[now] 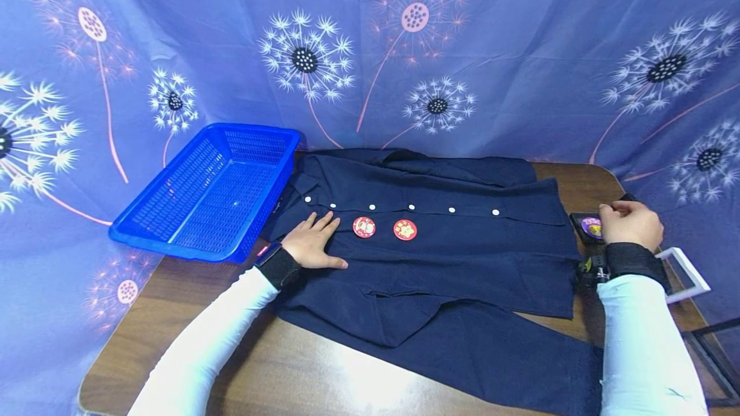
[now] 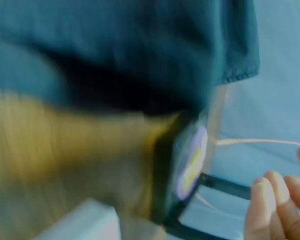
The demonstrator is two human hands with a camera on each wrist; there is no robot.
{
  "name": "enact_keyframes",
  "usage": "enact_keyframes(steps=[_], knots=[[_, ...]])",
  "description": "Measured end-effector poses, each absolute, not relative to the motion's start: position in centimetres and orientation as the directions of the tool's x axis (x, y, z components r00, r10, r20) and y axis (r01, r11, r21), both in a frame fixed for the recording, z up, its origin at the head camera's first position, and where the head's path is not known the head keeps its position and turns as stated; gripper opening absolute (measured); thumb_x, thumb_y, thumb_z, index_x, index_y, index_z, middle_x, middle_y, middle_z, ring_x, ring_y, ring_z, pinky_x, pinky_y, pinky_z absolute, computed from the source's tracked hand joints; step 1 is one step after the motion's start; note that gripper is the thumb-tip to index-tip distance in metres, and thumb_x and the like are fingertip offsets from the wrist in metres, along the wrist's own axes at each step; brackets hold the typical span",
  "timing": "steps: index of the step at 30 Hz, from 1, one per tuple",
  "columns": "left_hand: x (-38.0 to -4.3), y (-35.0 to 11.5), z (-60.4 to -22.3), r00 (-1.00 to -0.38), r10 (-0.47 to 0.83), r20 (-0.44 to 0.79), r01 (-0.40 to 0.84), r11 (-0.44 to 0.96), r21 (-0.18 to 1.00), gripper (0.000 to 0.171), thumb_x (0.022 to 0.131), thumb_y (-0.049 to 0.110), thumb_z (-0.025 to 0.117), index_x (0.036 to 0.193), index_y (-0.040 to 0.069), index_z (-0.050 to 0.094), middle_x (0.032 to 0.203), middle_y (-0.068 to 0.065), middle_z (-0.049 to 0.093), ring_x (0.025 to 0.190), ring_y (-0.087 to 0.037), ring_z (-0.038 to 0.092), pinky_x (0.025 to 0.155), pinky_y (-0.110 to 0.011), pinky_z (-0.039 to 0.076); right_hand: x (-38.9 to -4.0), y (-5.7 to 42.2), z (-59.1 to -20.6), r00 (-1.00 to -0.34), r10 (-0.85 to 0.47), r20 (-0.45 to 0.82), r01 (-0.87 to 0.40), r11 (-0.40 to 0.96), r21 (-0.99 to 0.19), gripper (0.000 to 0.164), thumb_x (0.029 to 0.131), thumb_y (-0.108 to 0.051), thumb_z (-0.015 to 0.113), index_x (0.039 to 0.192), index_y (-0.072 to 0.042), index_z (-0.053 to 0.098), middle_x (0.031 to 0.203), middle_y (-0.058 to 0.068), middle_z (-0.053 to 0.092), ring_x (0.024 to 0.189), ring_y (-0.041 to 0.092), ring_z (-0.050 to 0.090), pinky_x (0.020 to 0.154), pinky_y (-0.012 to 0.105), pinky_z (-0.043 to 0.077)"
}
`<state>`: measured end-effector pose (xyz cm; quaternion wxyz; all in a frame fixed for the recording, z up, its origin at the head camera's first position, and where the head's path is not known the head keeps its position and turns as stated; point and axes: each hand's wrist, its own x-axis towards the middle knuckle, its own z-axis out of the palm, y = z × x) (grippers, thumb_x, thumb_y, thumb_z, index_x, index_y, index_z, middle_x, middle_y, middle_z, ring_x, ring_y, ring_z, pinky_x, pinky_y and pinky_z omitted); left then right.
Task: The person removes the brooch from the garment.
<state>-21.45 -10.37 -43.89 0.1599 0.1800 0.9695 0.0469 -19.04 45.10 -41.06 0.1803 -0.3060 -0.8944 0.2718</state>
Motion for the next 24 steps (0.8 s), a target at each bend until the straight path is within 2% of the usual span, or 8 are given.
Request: enact_keyframes(steps=[3,5,6,8,13,18,21,24], knots=[[-21.5,-10.4,-43.9,-0.883,0.362,-0.298,0.331,0.931,0.153,0.106,0.075,0.072,0.064,0.156,0.017,0.024,0.166,-0.007,0.015,0.151,-0.042,0.011,0.121,-0.053,0.019,-19.3,45.2,-40.6,-0.736,0.635,0.236,0.422,0.703,-0.573,0.047,0.095,-0.026,0.047,0.126,0.006,0.06,0.075,0.01,0.069,0.103,0.047,0.053,0.09,0.052,0.038],[-21.5,-10.4,-43.9,-0.882,0.362,-0.301,0.329,0.931,0.156,0.106,0.075,0.072,0.064,0.157,0.017,0.024,0.166,-0.006,0.014,0.151,-0.042,0.011,0.121,-0.053,0.018,-19.4,45.2,-40.1,-0.734,0.63,0.254,0.429,0.719,-0.546,0.048,0.096,-0.024,0.045,0.13,0.008,0.056,0.112,0.032,0.063,0.116,0.05,0.05,0.103,0.057,0.032],[-21.5,-10.4,-43.9,-0.882,0.361,-0.302,0.327,0.932,0.158,0.106,0.075,0.072,0.064,0.157,0.017,0.024,0.166,-0.006,0.014,0.151,-0.042,0.011,0.121,-0.053,0.018,-19.4,45.3,-39.9,-0.735,0.63,0.251,0.444,0.727,-0.523,0.049,0.097,-0.024,0.043,0.133,0.008,0.053,0.128,0.032,0.056,0.12,0.05,0.048,0.107,0.057,0.031],[-21.5,-10.4,-43.9,-0.883,0.361,-0.301,0.326,0.931,0.161,0.106,0.075,0.072,0.064,0.157,0.017,0.024,0.166,-0.006,0.014,0.151,-0.041,0.011,0.121,-0.053,0.018,-19.5,45.5,-39.4,-0.736,0.636,0.231,0.485,0.734,-0.476,0.051,0.098,-0.024,0.041,0.139,0.007,0.047,0.135,0.033,0.051,0.126,0.052,0.044,0.11,0.058,0.029],[-21.5,-10.5,-44.1,-0.884,0.359,-0.298,0.328,0.933,0.15,0.106,0.075,0.073,0.064,0.157,0.018,0.024,0.166,-0.006,0.014,0.151,-0.041,0.011,0.121,-0.053,0.019,-19.8,46.2,-38.9,-0.759,0.632,0.159,0.561,0.758,-0.333,0.056,0.098,-0.021,0.035,0.145,0.008,0.034,0.14,0.037,0.041,0.128,0.056,0.04,0.109,0.059,0.032],[-21.4,-10.4,-44.0,-0.885,0.359,-0.295,0.329,0.933,0.147,0.106,0.075,0.073,0.064,0.157,0.018,0.024,0.166,-0.006,0.014,0.151,-0.041,0.011,0.121,-0.053,0.019,-19.7,46.7,-39.2,-0.793,0.595,0.127,0.559,0.795,-0.235,0.056,0.095,-0.02,0.034,0.142,0.011,0.036,0.133,0.04,0.045,0.12,0.058,0.046,0.1,0.06,0.042],[-21.4,-10.4,-44.0,-0.885,0.364,-0.289,0.335,0.931,0.147,0.106,0.074,0.072,0.065,0.156,0.017,0.024,0.165,-0.006,0.015,0.151,-0.042,0.012,0.121,-0.053,0.019,-19.6,47.1,-39.4,-0.824,0.542,0.165,0.499,0.832,-0.242,0.046,0.091,-0.016,0.039,0.123,0.014,0.051,0.117,0.043,0.053,0.106,0.062,0.05,0.085,0.063,0.044],[-21.4,-10.4,-43.9,-0.885,0.368,-0.285,0.339,0.929,0.146,0.107,0.074,0.071,0.066,0.156,0.017,0.025,0.165,-0.007,0.016,0.151,-0.042,0.012,0.121,-0.052,0.02,-19.4,47.4,-39.6,-0.848,0.49,0.2,0.438,0.862,-0.255,0.036,0.086,-0.014,0.042,0.101,0.018,0.052,0.101,0.045,0.052,0.093,0.064,0.052,0.07,0.063,0.041]])
